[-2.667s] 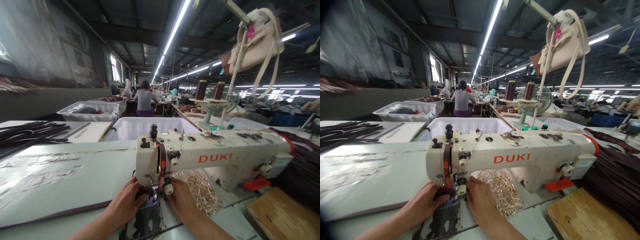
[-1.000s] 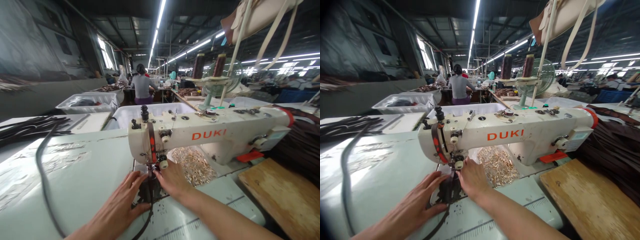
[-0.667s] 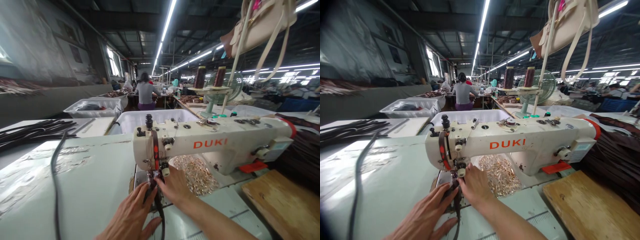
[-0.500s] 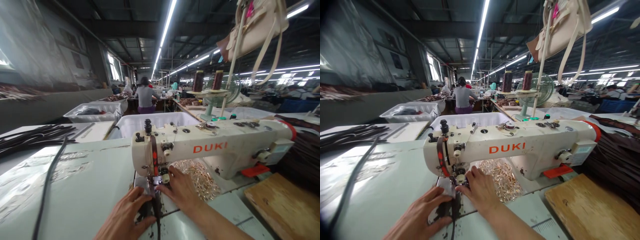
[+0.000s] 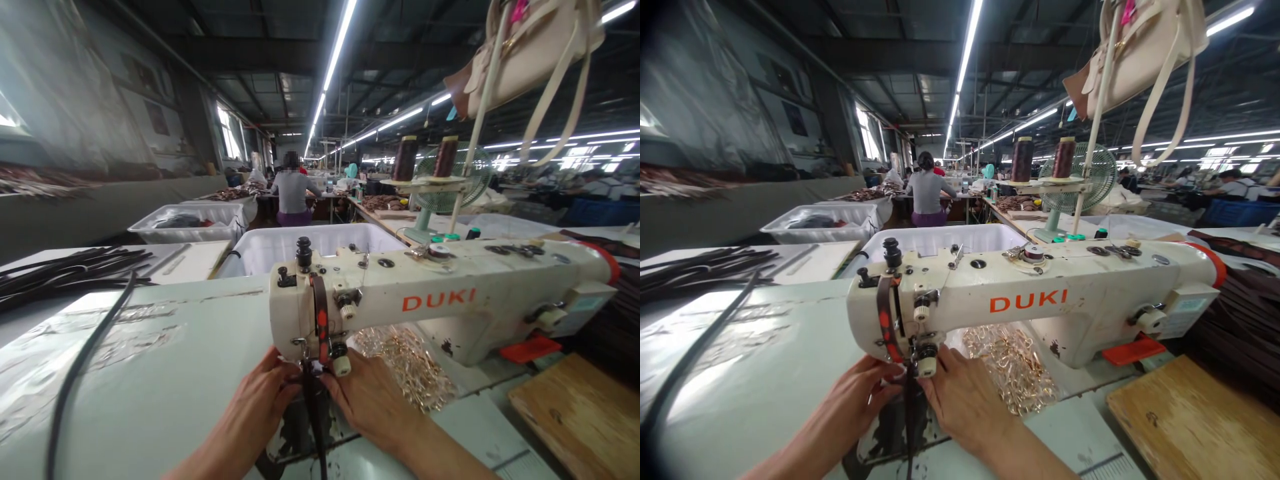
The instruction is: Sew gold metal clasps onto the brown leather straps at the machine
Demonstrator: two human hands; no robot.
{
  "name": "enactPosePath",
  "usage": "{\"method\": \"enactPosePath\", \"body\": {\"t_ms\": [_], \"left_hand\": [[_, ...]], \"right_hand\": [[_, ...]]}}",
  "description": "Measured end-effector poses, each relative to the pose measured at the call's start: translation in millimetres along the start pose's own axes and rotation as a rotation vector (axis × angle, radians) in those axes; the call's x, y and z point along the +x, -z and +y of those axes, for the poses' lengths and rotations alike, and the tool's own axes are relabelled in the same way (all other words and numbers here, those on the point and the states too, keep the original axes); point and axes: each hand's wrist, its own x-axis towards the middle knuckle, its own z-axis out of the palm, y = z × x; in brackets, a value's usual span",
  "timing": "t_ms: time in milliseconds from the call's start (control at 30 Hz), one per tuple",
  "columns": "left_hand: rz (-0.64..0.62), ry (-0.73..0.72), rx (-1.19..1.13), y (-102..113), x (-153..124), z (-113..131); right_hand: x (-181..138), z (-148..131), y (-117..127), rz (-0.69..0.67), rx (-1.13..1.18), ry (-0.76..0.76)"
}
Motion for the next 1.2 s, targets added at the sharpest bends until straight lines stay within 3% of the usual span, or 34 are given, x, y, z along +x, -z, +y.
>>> {"method": "enactPosePath", "body": {"t_ms": [233, 500, 867, 967, 1100, 1200], "left_hand": [[0.014, -0.144, 0.116, -15, 1, -6], [0.031, -0.015, 0.065, -10, 3, 4], [0.058, -0.021, -0.010, -11, 3, 5], [0.088, -0.034, -0.040, -2, 2, 8], [0.167, -0.023, -0.228, 27, -2, 8], [0.122, 0.012, -0.238, 37, -3, -2]], "right_hand": [[2, -8, -13, -0.035, -0.070, 0.045], [4, -15, -23, 0.003, -0.127, 0.071], [10, -21, -23, 0.011, -0.162, 0.049], [7, -14, -18, 0.013, -0.098, 0.032], [-1, -2, -7, 0.029, -0.061, -0.042], [-4, 1, -2, 0.033, -0.065, -0.041]]}}
